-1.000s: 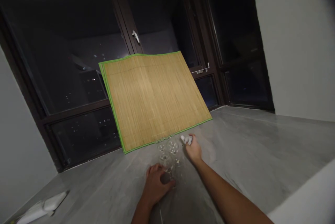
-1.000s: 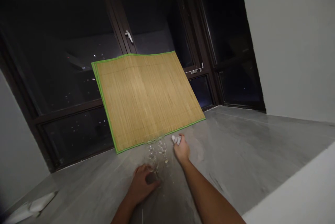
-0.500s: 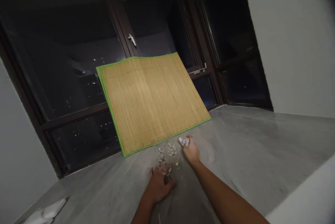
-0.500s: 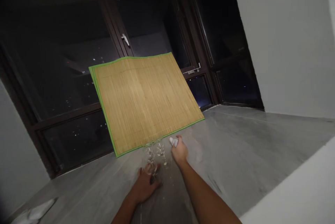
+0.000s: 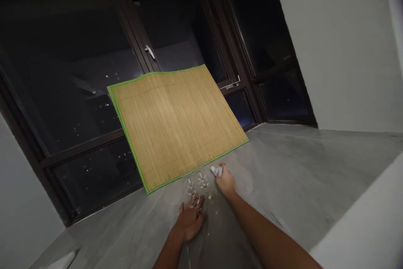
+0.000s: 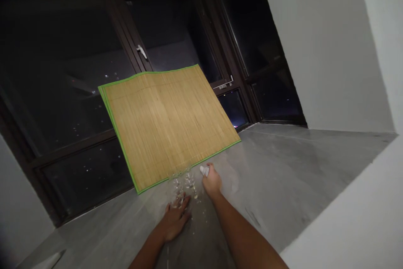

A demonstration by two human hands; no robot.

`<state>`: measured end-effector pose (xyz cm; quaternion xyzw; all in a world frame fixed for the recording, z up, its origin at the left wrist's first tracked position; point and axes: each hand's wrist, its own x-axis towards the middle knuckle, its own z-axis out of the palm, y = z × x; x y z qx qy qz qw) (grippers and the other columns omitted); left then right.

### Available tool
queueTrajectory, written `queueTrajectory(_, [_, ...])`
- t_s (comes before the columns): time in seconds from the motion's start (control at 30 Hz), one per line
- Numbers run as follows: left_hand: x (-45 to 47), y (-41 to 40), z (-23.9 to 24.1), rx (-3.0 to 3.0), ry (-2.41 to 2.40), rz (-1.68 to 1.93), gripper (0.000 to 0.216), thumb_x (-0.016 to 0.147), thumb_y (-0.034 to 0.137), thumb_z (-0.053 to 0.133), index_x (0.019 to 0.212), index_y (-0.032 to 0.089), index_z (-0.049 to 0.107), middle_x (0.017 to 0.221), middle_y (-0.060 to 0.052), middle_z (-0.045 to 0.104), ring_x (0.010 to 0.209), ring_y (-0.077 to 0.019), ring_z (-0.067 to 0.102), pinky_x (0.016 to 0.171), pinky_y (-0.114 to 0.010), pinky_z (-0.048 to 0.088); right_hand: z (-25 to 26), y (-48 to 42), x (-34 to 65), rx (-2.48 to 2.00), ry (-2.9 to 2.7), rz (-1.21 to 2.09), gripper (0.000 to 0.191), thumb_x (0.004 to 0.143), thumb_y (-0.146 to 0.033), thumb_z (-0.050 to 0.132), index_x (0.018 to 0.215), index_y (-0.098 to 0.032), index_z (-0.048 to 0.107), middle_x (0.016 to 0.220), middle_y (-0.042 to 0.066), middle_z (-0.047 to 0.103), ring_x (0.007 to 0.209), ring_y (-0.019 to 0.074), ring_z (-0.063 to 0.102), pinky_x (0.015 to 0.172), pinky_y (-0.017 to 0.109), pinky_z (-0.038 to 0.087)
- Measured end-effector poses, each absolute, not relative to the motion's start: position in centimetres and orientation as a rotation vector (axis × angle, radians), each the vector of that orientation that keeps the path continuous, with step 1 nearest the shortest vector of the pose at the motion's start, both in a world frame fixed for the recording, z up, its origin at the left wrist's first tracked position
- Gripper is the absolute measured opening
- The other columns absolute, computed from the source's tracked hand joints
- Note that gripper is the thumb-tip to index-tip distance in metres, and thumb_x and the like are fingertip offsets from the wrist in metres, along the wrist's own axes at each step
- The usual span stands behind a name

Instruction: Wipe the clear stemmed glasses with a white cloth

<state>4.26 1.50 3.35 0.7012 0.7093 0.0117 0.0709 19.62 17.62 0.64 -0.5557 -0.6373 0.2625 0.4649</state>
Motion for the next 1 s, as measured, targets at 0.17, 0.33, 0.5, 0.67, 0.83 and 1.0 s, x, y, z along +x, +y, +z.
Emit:
queueTrajectory(0.17, [3.8, 2.2, 3.4, 2.187, 2.121, 0.037, 0.07, 0.089, 0.062, 0.034, 0.152, 0.032, 0.027, 0.163, -0.006, 0.016, 0.15, -0.0303, 0.008, 0.114, -0.066, -0.005, 0.7, 17.6, 19.7, -1.354, -1.557, 0.647, 0.041, 0.088, -0.018, 0.05, 0.129, -0.023, 0.048, 0.098, 0.005, 0.072, 0.086, 0.0195, 0.068, 0.067, 0.024, 0.039])
queueTrajectory(0.33, [3.5, 3.3, 3.6, 2.2, 2.128, 0.042, 0.073, 0.086, 0.063, 0.041, 0.151, 0.034, 0.029, 0.163, -0.005, 0.017, 0.15, -0.0334, 0.011, 0.113, -0.068, -0.002, 0.8, 17.7, 19.7, -1.348, -1.554, 0.635, 0.042, 0.087, -0.015, 0.051, 0.127, -0.024, 0.048, 0.098, 0.005, 0.072, 0.086, 0.0186, 0.067, 0.068, 0.024, 0.038])
queueTrajectory(0.5, [3.5, 4.7, 3.5, 2.178, 2.099, 0.007, 0.077, 0.087, 0.065, 0.039, 0.154, 0.031, 0.022, 0.163, -0.006, 0.015, 0.15, -0.0322, 0.009, 0.116, -0.065, 0.002, 1.0, 17.5, 19.7, -1.346, -1.564, 0.622, 0.039, 0.088, -0.016, 0.05, 0.126, -0.024, 0.05, 0.099, 0.005, 0.072, 0.087, 0.0186, 0.067, 0.068, 0.024, 0.038])
queueTrajectory(0.67, [2.4, 5.1, 3.2, 2.204, 2.093, -0.095, 0.074, 0.09, 0.062, 0.034, 0.154, 0.029, 0.02, 0.163, -0.007, 0.012, 0.15, -0.0287, 0.009, 0.119, -0.056, 0.011, 1.0, 17.5, 19.7, -1.348, -1.573, 0.625, 0.04, 0.087, -0.015, 0.05, 0.126, -0.023, 0.05, 0.097, 0.005, 0.073, 0.086, 0.0186, 0.067, 0.068, 0.023, 0.038])
queueTrajectory(0.83, [1.4, 3.4, 3.4, 2.239, 2.097, -0.196, 0.069, 0.092, 0.05, 0.034, 0.155, 0.023, 0.02, 0.163, -0.007, 0.007, 0.151, -0.0271, 0.003, 0.122, -0.047, 0.009, 1.0, 17.5, 19.7, -1.345, -1.577, 0.642, 0.04, 0.088, -0.016, 0.049, 0.127, -0.023, 0.05, 0.099, 0.005, 0.072, 0.087, 0.0188, 0.067, 0.068, 0.024, 0.038])
queueTrajectory(1.0, [1.3, 0.0, 3.8, 2.235, 2.04, -0.173, 0.069, 0.092, 0.042, 0.036, 0.155, 0.023, 0.016, 0.163, -0.003, 0.003, 0.151, -0.0256, 0.001, 0.123, -0.045, 0.005, 1.0, 17.5, 19.7, -1.347, -1.582, 0.656, 0.04, 0.087, -0.017, 0.05, 0.128, -0.022, 0.05, 0.099, 0.006, 0.072, 0.088, 0.0194, 0.067, 0.07, 0.024, 0.038])
